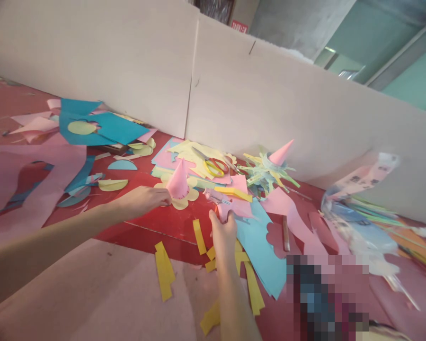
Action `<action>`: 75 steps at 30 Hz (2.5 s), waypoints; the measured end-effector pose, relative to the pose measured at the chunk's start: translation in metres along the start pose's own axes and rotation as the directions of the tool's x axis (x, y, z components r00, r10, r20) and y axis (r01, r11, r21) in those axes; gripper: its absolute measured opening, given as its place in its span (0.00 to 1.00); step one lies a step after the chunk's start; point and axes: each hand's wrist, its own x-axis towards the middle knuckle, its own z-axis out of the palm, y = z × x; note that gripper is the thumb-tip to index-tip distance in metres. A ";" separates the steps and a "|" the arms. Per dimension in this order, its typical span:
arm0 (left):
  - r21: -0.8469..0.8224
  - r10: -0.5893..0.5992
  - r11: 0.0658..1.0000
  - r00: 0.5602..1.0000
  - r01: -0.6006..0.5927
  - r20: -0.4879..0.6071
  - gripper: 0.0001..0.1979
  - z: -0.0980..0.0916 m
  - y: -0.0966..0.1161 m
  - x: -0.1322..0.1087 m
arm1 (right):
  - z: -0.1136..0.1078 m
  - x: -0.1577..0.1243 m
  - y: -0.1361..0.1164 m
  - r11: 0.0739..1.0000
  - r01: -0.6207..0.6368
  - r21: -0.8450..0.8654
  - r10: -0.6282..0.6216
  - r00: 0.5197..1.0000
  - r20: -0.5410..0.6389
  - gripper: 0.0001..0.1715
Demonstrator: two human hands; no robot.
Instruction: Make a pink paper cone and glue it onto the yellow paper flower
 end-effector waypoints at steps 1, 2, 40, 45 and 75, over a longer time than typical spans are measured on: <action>-0.024 -0.046 0.999 0.997 0.047 0.058 0.10 -0.002 0.001 0.000 | 0.000 0.000 0.000 1.000 -0.002 0.001 0.002 1.000 0.002 0.18; -0.043 -0.078 0.996 0.991 0.083 0.109 0.10 -0.004 0.001 0.000 | 0.000 -0.001 -0.001 1.000 -0.003 0.002 0.003 1.000 0.005 0.18; -0.932 -0.112 -0.264 0.952 0.247 0.284 0.17 -0.001 0.064 -0.002 | 0.001 0.001 0.000 0.976 0.003 0.217 -0.014 0.999 0.051 0.20; -0.951 -0.159 -0.193 0.948 0.243 0.274 0.18 0.004 0.064 -0.003 | 0.001 0.003 0.001 0.980 0.004 0.201 -0.013 0.999 0.043 0.20; 0.045 -0.004 0.999 0.995 0.008 -0.095 0.12 0.010 0.030 -0.017 | 0.002 0.001 0.001 0.986 0.025 0.163 -0.032 0.999 0.041 0.18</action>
